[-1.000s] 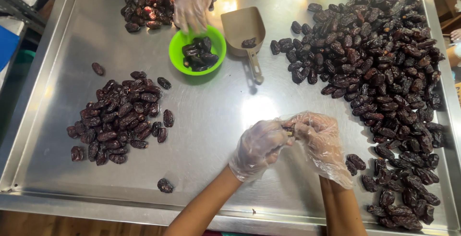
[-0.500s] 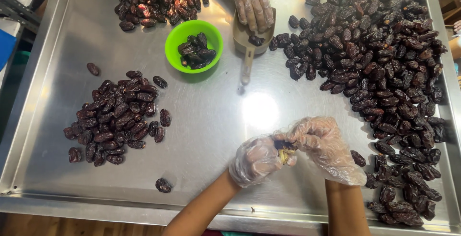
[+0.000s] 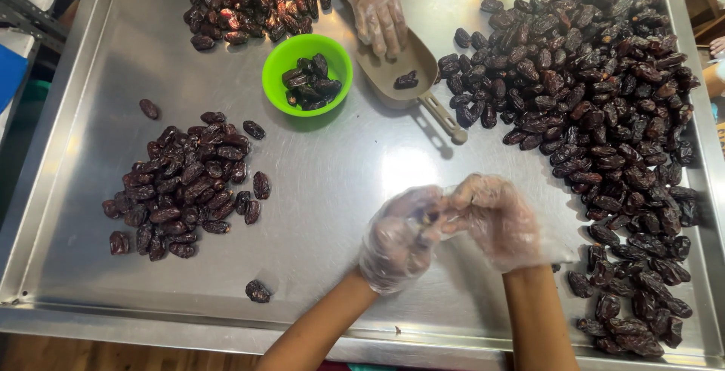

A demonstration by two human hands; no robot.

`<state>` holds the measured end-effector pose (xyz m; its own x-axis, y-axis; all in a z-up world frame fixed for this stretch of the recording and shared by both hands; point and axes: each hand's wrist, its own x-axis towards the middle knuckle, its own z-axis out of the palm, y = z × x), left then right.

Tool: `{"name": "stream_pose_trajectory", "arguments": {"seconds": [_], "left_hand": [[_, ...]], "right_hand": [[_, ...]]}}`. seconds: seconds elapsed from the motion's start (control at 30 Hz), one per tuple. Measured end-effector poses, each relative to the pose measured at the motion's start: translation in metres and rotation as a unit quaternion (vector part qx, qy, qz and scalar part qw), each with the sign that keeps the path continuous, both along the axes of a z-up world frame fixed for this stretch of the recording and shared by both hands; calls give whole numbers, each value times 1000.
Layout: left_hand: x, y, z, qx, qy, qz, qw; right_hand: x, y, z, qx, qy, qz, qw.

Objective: The person sorts dark dried dates on a stainless steel table, picking them up one by one and placing them into separate piles. A green bowl and a scoop are visible nearby, and another person's gloved hands are seen working in the background.

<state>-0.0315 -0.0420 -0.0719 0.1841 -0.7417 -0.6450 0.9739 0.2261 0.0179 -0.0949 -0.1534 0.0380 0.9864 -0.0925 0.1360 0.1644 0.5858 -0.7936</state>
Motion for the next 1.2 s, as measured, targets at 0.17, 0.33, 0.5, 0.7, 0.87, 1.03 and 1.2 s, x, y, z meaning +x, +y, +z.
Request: {"name": "stream_pose_trajectory", "arguments": {"seconds": [0.17,0.33,0.5,0.7,0.87,1.03,1.2], "left_hand": [[21,38,93,225,-838,370,333],[53,54,115,306,-680,280,605],[82,71,106,314,-499,258,766],[113,97,78,377,-345,391,766],[164,113,64,430,-263,444,740],[163,88,109,343,-403,438,727],[201,99,87,322,-421,282,800]], "right_hand": [[13,-1,4,-31,214,-131,968],[14,-21,-30,-40,241,-156,957],[18,-31,-50,-29,250,-157,955],[22,-28,-42,-47,278,-167,945],[24,-30,-46,-70,286,-187,937],[24,-39,-61,-59,275,-188,941],[24,-47,-78,-53,255,-189,947]]}}
